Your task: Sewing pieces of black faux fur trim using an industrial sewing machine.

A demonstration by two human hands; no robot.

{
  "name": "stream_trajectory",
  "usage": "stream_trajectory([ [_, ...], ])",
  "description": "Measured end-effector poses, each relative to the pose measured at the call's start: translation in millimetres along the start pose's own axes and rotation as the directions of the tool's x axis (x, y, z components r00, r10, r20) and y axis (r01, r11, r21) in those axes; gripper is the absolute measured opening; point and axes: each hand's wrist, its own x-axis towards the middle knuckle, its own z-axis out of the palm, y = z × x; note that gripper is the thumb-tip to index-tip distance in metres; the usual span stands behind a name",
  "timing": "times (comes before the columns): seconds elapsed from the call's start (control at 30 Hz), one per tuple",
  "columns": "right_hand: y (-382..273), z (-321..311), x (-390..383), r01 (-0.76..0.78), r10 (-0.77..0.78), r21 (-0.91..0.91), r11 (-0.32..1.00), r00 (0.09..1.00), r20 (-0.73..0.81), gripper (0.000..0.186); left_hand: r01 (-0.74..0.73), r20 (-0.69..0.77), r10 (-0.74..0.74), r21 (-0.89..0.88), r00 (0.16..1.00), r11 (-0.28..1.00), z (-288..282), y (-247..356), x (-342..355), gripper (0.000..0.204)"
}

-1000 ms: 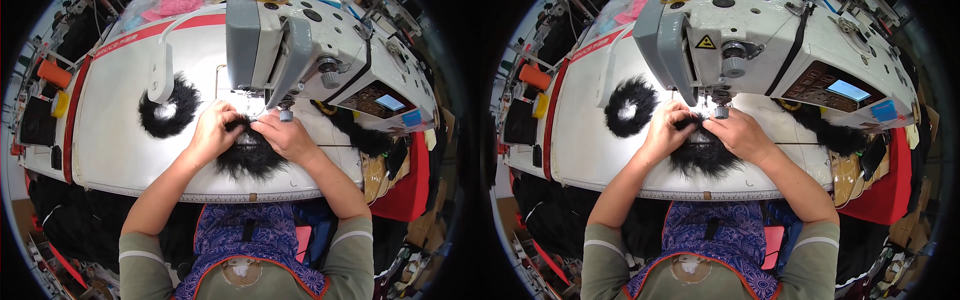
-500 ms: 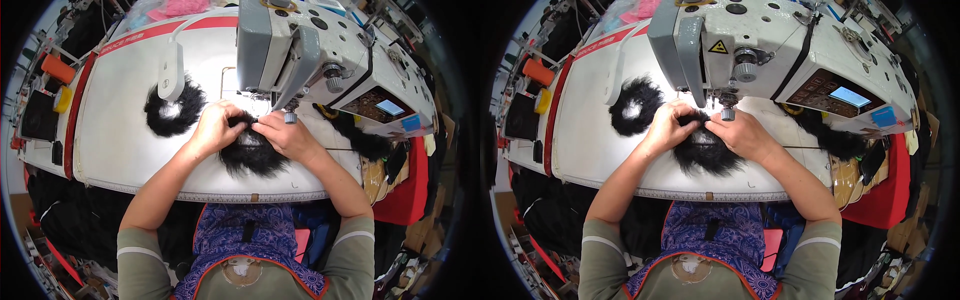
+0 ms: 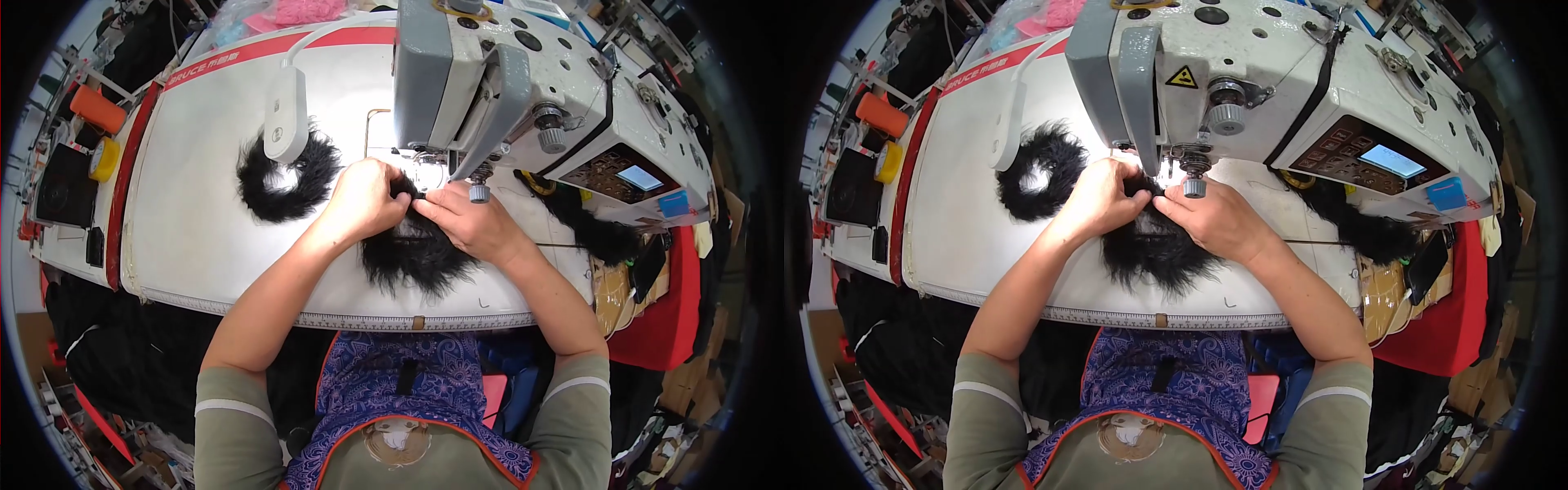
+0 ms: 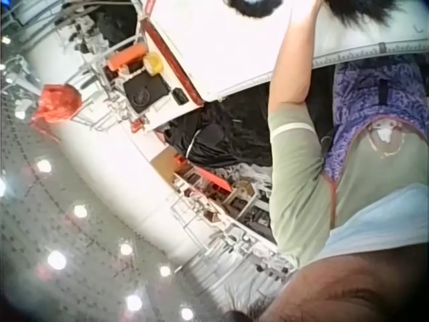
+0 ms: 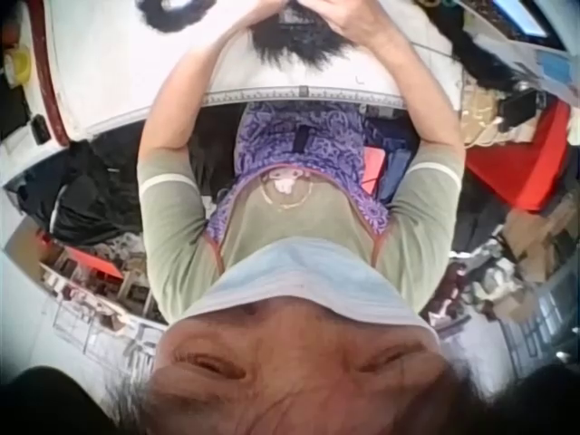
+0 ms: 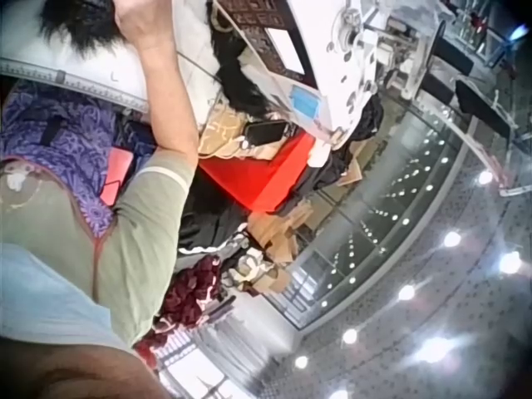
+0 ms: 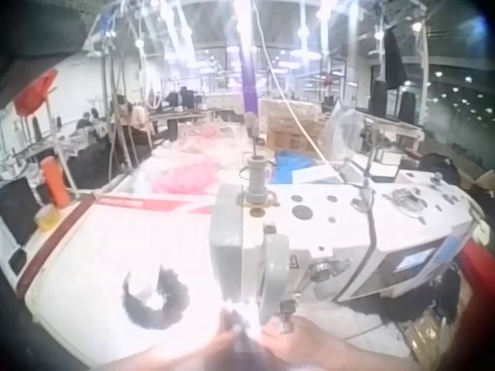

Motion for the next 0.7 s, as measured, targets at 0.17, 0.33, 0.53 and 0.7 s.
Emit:
stream_trajectory([
  [0.17, -2, 0, 0, -0.041, 0.041, -0.005, 0.999, 0.999, 0.013, 0.026, -0.054, 0.000, 0.054, -0.026, 0.999, 0.998, 1, -7, 4, 0.016],
  [0.33, -5, -1, 2, -0.112, 0.112, 0.010, 0.994, 0.991, 0.068, 0.025, -0.170, -0.035, 0.167, -0.120, 0.985, 0.978, 3, -15, 3, 0.015],
  [0.53, -4, -2, 5, -0.077, 0.077, 0.008, 0.997, 0.995, 0.057, 0.026, -0.428, -0.197, 0.421, 0.005, 0.886, 0.904, 1, -29, -12, 0.021],
  [0.7, -1, -1, 2, -0.080, 0.080, -0.024, 0.997, 0.996, 0.037, 0.026, -0.708, -0.097, 0.769, 0.332, 0.632, 0.624, 2, -39, -10, 0.022],
])
